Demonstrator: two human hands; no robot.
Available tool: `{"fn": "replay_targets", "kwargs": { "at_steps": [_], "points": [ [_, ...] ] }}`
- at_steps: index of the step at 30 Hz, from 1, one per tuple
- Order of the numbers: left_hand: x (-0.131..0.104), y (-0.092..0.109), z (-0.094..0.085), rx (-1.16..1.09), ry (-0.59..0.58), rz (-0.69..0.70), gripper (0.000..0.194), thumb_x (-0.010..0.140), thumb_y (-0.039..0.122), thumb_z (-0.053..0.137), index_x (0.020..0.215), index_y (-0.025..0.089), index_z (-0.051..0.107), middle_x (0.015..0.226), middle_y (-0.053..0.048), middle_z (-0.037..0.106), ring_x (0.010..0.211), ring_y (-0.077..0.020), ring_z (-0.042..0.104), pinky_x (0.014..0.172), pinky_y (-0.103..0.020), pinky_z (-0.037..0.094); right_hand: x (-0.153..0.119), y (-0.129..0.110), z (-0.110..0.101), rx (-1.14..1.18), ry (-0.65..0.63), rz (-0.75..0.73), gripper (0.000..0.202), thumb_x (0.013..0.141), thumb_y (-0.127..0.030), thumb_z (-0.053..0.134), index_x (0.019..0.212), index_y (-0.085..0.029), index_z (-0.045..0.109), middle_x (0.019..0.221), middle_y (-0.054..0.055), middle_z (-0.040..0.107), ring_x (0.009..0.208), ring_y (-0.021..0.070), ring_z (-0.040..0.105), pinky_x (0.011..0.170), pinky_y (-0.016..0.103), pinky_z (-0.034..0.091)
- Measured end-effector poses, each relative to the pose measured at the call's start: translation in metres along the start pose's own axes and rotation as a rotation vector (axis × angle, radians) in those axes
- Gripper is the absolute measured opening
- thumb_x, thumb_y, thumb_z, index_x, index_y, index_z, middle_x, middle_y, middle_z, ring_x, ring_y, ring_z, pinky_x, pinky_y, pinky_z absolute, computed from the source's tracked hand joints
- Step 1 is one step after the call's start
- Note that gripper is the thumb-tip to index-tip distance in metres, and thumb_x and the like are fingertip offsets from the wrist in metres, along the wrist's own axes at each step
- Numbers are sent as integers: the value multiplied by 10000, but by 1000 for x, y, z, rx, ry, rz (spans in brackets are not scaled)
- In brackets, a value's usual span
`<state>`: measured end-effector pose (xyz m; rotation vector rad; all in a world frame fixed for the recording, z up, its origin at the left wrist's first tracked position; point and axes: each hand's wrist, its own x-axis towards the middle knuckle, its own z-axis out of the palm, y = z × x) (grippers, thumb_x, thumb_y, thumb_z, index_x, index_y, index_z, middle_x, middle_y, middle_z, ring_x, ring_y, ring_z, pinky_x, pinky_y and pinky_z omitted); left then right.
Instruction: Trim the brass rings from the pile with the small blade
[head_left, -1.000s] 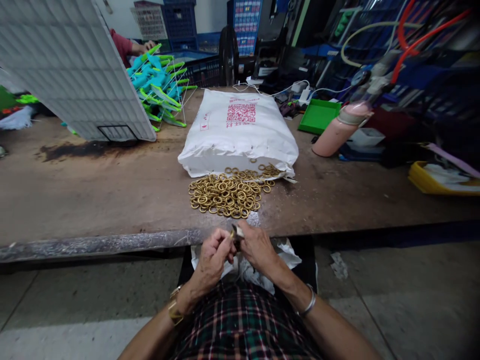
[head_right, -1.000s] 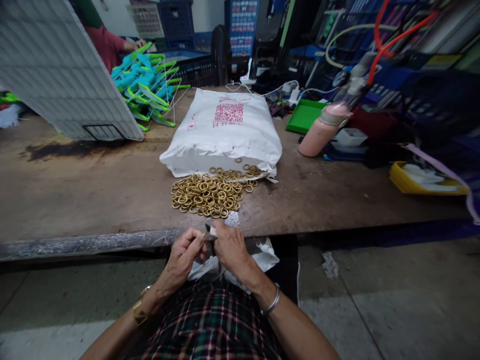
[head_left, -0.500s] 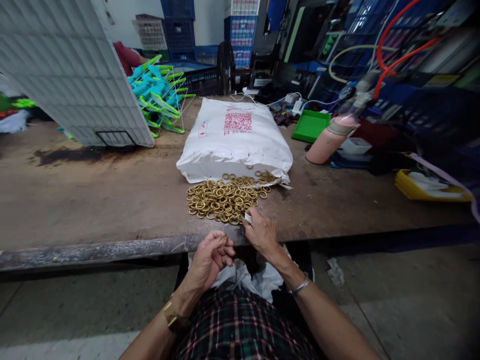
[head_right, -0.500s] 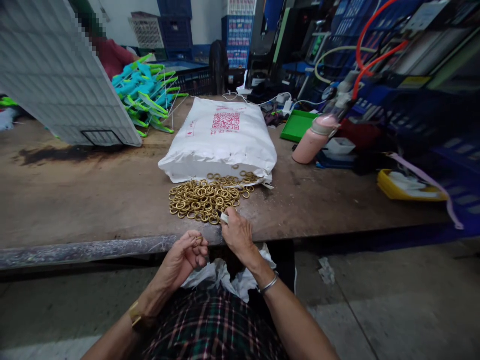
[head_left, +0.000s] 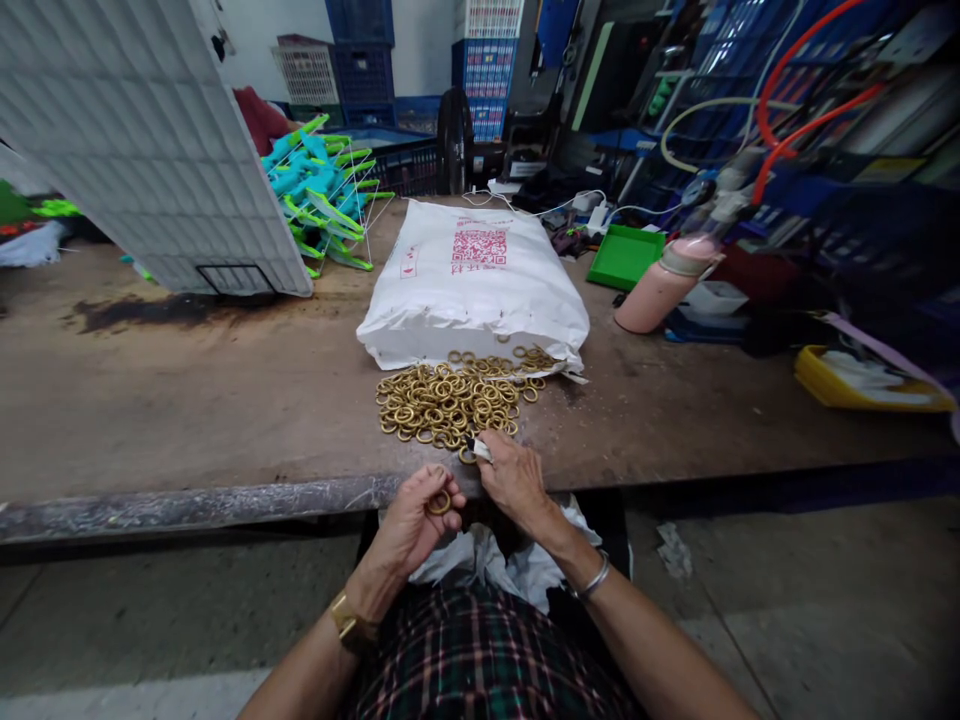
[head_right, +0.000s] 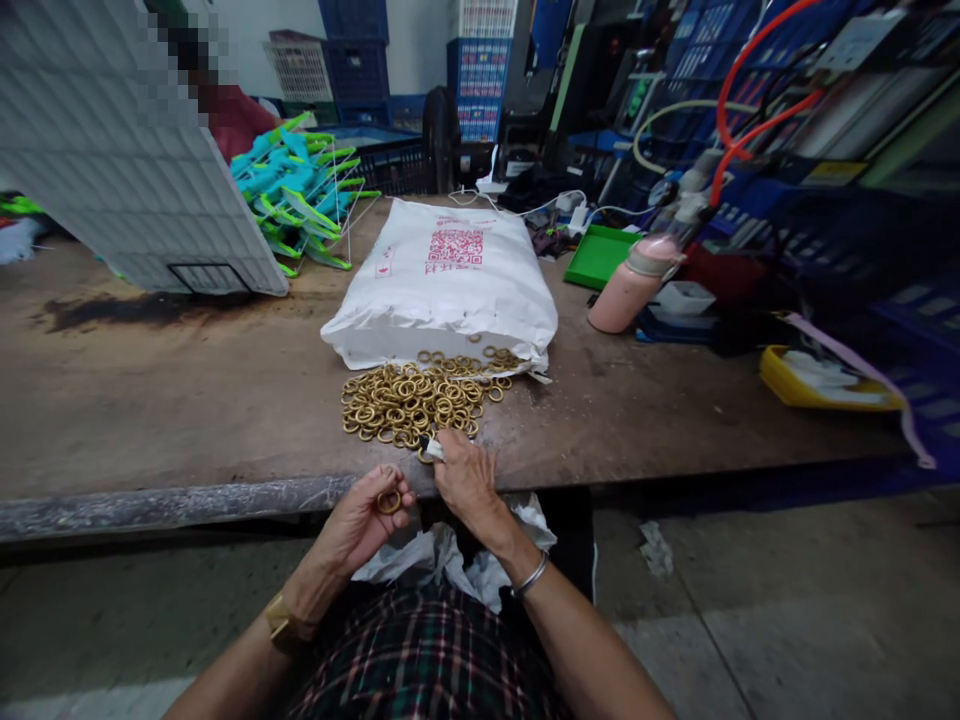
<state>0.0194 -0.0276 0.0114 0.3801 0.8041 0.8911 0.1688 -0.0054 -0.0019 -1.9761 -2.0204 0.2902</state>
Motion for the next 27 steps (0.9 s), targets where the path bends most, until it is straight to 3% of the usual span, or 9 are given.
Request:
{"fn": "replay_targets", "kwargs": {
  "at_steps": [4,11,17,22,27],
  "points": [
    [2,3,1,43,2,9,278,664,337,678,781,156,503,649,33,487,560,-73,497,435,-163,358,-1,0,-2,9,-17,-9,153,793,-205,457,912,-224,552,914,12,606,759,134,530,581,257,277],
    [3,-1,3,114,56,64,311,645,366,671,700,160,444,523,83,355,427,-30,327,376,-144,215,-2,-4,-1,-54,-41,-6,129,807,-224,444,898,-232,536,916,9,580,744,137,525,562,264,259],
    [3,-1,2,483,145,243,250,704,383,598,787,163,512,493,79,383,410,-50,301,396,-175,227,-2,-5,-3,-82,-61,9,157,802,-214,427,929,-223,518,967,29,549,698,131,515,560,256,271],
    [9,-1,0,788,125,531,173,729,241,564,882,177,614,641,21,529,555,-95,435,553,-205,345,-2,-1,-9,128,-38,40,152,762,-178,432,872,-203,533,744,11,587,635,133,506,565,248,282],
    [16,1,1,898,-1,640,245,708,170,579,937,214,656,847,-49,635,768,-159,545,752,-257,393,0,1,-7,519,-56,91,95,746,-245,430,711,-195,503,616,-27,512,587,112,459,558,222,314]
  ]
}}
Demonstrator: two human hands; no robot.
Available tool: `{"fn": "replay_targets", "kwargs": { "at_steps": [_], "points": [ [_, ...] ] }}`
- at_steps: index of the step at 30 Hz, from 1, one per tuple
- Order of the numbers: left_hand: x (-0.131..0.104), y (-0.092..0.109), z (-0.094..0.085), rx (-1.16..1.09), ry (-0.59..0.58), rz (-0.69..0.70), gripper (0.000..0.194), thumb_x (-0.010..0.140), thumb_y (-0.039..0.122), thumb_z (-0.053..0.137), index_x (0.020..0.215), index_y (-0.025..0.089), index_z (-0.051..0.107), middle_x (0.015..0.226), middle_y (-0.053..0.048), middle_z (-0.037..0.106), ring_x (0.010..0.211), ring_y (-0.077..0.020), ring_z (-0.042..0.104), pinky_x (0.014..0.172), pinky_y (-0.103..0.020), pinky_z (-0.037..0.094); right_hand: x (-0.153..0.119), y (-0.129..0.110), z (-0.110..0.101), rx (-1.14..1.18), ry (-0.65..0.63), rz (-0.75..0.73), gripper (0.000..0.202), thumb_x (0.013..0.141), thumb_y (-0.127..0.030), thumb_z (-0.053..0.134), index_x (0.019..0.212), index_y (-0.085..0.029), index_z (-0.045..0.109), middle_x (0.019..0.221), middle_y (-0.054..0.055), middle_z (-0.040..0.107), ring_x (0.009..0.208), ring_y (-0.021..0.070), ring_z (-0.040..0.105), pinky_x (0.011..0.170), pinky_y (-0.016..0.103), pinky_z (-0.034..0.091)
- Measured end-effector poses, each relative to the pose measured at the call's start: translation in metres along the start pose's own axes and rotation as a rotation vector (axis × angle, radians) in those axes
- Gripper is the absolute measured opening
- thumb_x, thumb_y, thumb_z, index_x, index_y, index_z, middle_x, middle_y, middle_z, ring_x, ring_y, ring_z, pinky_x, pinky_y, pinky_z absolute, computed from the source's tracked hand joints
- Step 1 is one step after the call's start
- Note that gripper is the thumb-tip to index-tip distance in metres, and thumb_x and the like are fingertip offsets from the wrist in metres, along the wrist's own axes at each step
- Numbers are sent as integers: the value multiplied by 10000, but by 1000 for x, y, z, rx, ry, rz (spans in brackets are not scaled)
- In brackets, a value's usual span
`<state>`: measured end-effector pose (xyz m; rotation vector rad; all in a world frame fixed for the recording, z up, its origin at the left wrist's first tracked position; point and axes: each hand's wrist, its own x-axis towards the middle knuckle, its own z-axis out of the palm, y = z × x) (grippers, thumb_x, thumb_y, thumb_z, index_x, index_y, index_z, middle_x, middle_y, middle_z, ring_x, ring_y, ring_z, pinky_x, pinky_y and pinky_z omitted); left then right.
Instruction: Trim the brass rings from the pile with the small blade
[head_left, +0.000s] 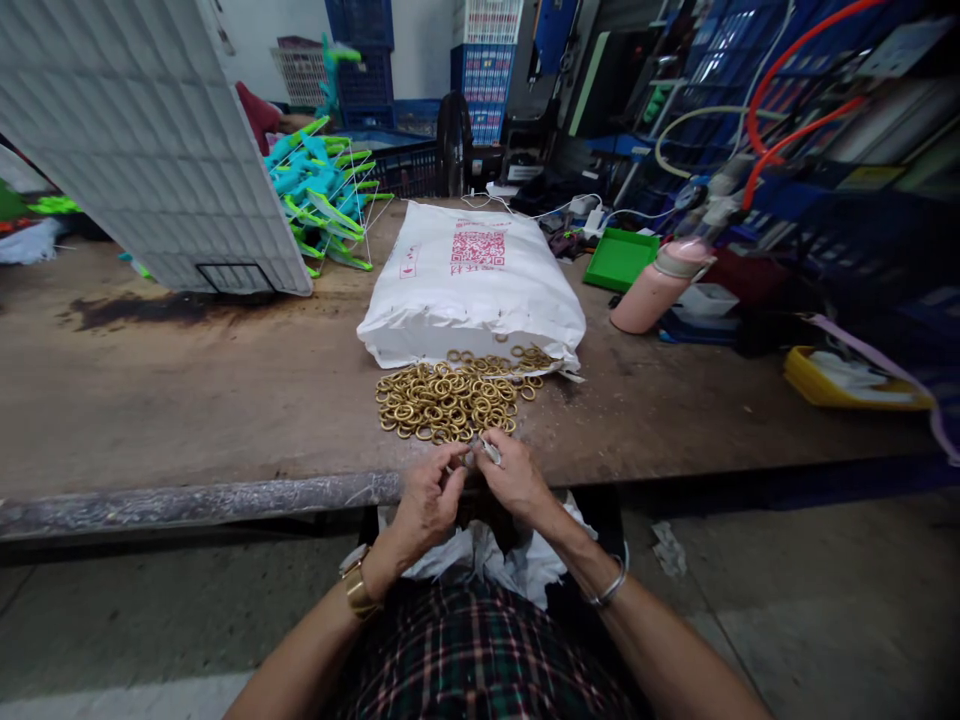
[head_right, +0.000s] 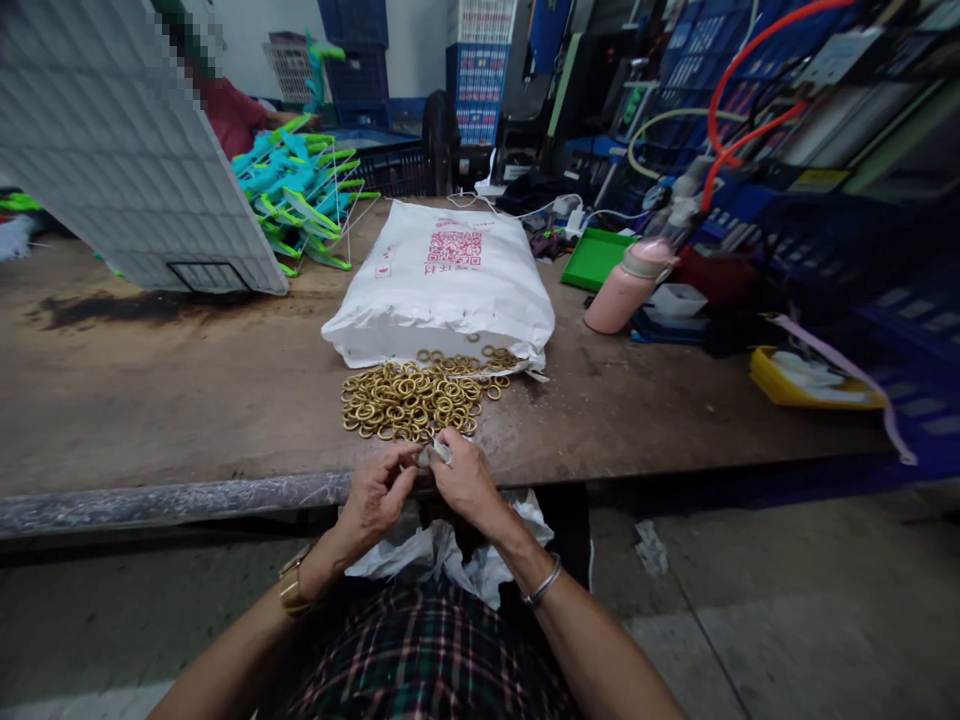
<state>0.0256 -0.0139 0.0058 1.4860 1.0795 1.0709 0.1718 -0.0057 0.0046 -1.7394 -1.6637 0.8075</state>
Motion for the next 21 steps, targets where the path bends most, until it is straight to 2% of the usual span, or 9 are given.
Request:
{"fn": "replay_targets", "kwargs": {
  "at_steps": [3,7,10,15,21],
  "points": [
    [3,3,0,15,-74,15,202,727,170,563,890,220,670,903,-60,653,842,-178,563,813,-278,384,1,-1,1,251,-60,60,91,712,-254,445,669,-186,488,594,-41,483,575,102,444,559,215,337],
    [1,7,0,-7,-95,-21,140,764,222,529,814,200,658,799,-36,643,738,-150,549,732,-249,397,-1,-5,-1,475,-121,187,132,712,-292,471,735,-175,527,554,-64,459,521,86,419,529,207,335],
    [0,7,2,-103,-72,-117,133,767,275,531,770,172,614,711,-11,601,649,-116,509,634,-218,382,-2,-7,-1,479,-112,176,168,734,-324,475,743,-170,544,554,-61,472,515,82,409,525,208,333],
    [1,8,3,-311,-65,-364,221,756,375,536,774,155,524,581,51,486,449,-49,343,450,-187,251,-4,-8,1,375,-98,1,227,752,-373,489,679,-165,540,592,-44,493,579,89,431,575,216,345],
    [1,12,2,-399,-81,-429,283,716,414,576,768,147,498,572,53,480,428,-33,308,422,-184,204,-4,-10,2,401,-93,34,222,742,-368,494,639,-172,510,562,-56,454,552,83,392,556,211,326]
  ]
}}
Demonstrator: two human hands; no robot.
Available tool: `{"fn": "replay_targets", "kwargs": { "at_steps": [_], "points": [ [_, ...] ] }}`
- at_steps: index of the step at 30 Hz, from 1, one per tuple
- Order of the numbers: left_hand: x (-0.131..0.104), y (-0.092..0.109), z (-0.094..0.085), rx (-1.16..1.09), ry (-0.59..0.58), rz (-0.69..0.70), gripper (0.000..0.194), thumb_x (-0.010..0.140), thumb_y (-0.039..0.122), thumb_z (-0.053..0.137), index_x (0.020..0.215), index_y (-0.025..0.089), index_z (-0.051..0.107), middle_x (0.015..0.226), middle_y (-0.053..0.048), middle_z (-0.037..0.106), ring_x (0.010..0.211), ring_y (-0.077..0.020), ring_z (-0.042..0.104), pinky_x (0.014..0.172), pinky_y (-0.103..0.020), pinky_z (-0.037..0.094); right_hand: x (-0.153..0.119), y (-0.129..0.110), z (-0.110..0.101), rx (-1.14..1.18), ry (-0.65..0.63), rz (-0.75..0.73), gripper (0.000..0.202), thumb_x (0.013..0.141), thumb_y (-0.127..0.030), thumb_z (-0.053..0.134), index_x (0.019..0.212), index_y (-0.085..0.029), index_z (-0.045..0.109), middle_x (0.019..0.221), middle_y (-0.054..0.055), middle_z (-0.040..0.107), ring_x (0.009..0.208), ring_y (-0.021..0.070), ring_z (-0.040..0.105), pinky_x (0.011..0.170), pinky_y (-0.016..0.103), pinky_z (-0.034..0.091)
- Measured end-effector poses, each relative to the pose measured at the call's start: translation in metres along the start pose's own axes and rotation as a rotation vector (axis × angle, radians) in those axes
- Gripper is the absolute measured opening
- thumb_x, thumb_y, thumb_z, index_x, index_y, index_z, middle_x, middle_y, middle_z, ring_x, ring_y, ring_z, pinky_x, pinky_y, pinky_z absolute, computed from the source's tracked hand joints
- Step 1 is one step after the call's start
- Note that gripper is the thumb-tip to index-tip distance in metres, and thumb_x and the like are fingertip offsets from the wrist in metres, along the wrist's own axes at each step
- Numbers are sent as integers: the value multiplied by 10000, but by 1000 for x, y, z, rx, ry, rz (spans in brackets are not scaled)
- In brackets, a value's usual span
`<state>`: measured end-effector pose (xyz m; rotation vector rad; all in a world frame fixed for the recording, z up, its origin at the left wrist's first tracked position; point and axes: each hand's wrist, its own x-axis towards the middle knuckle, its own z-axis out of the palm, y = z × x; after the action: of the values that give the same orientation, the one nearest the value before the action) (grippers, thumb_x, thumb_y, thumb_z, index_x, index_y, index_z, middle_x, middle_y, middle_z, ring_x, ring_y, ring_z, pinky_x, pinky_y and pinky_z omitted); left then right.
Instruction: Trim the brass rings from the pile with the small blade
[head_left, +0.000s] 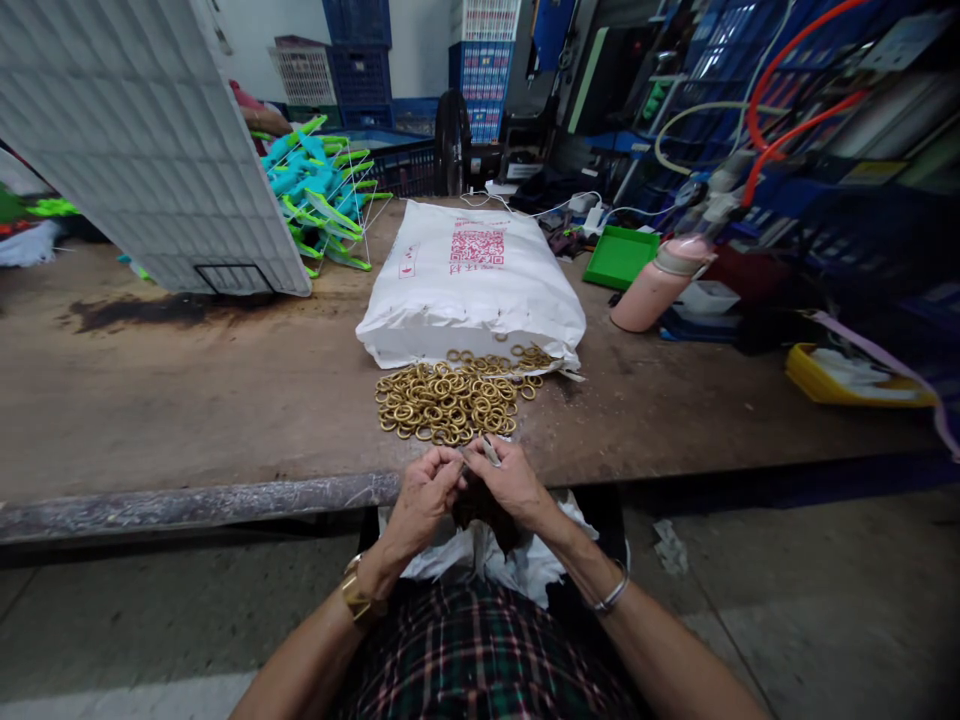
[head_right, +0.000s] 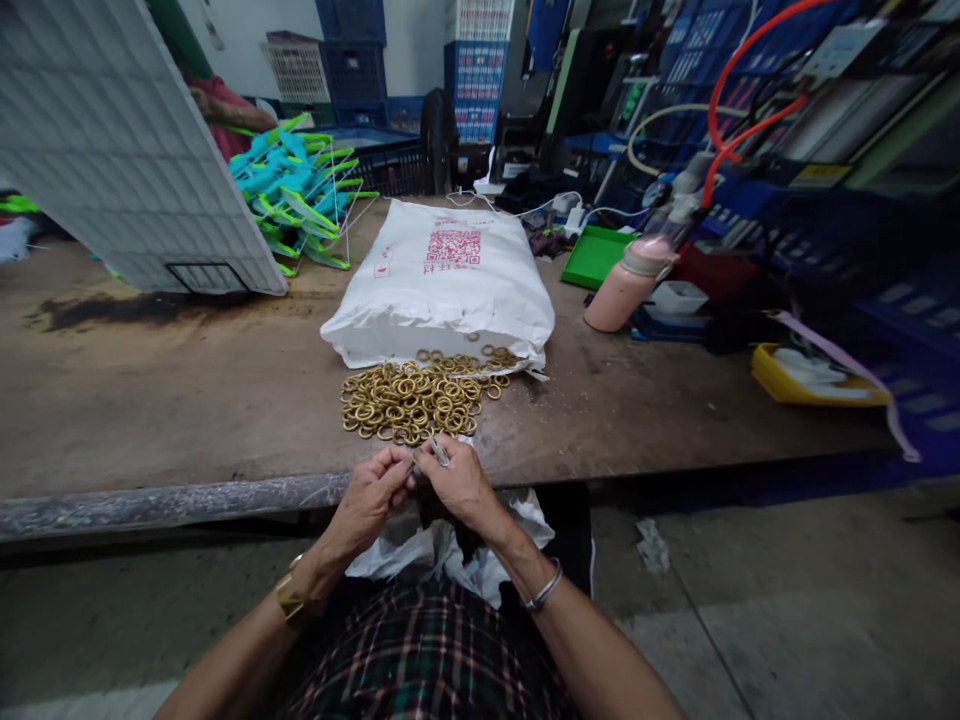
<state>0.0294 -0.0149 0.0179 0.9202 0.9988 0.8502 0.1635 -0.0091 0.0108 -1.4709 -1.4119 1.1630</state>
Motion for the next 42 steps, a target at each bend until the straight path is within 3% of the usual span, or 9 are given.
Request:
{"fn": "replay_targets", "kwargs": {
  "at_steps": [10,13,17,27,31,35,42],
  "points": [
    [-3,-4,-6,-122,-120,-72,289,741,421,569,781,151,476,631,39,483,417,-17,308,383,-164,197,4,6,-3,15,6,36,257,775,-360,423,591,-184,456,532,-54,435,519,85,387,533,212,315],
    [-3,-4,-6,-154,-90,-63,291,737,419,576,779,155,462,628,45,473,412,-14,300,378,-159,195,2,8,-4,-199,65,-31,244,801,-338,386,631,-184,470,549,-42,442,534,95,396,536,215,302],
    [-3,-1,-3,-97,-24,-21,298,724,422,583,756,150,466,613,46,475,418,-17,305,384,-160,203,-4,8,-3,-494,-43,-142,149,777,-205,387,689,-187,506,582,-23,493,547,101,416,540,213,281],
    [-3,-6,-4,149,83,92,286,745,433,533,713,154,479,567,50,453,463,-48,348,443,-180,268,-9,2,3,-885,-159,-117,238,707,-107,392,887,-177,531,753,48,636,655,143,539,565,241,260],
    [-15,-2,-2,132,15,48,304,754,456,528,714,163,460,518,64,431,421,-41,324,408,-174,241,-1,4,1,-983,-79,-53,223,746,-134,389,918,-170,525,742,59,645,618,145,538,537,260,221],
    [-26,-1,1,-41,-75,-9,310,750,463,541,722,167,456,511,64,445,379,-38,332,372,-175,244,8,8,1,-1003,19,-57,204,786,-155,373,908,-170,535,729,58,645,602,141,537,533,265,221],
    [-18,-9,-8,-258,22,-42,312,714,437,593,756,132,545,621,-9,568,449,-65,455,393,-181,320,19,-3,20,-908,82,-184,232,758,-142,421,958,-203,522,871,34,651,740,145,580,581,247,289]
  ]
}}
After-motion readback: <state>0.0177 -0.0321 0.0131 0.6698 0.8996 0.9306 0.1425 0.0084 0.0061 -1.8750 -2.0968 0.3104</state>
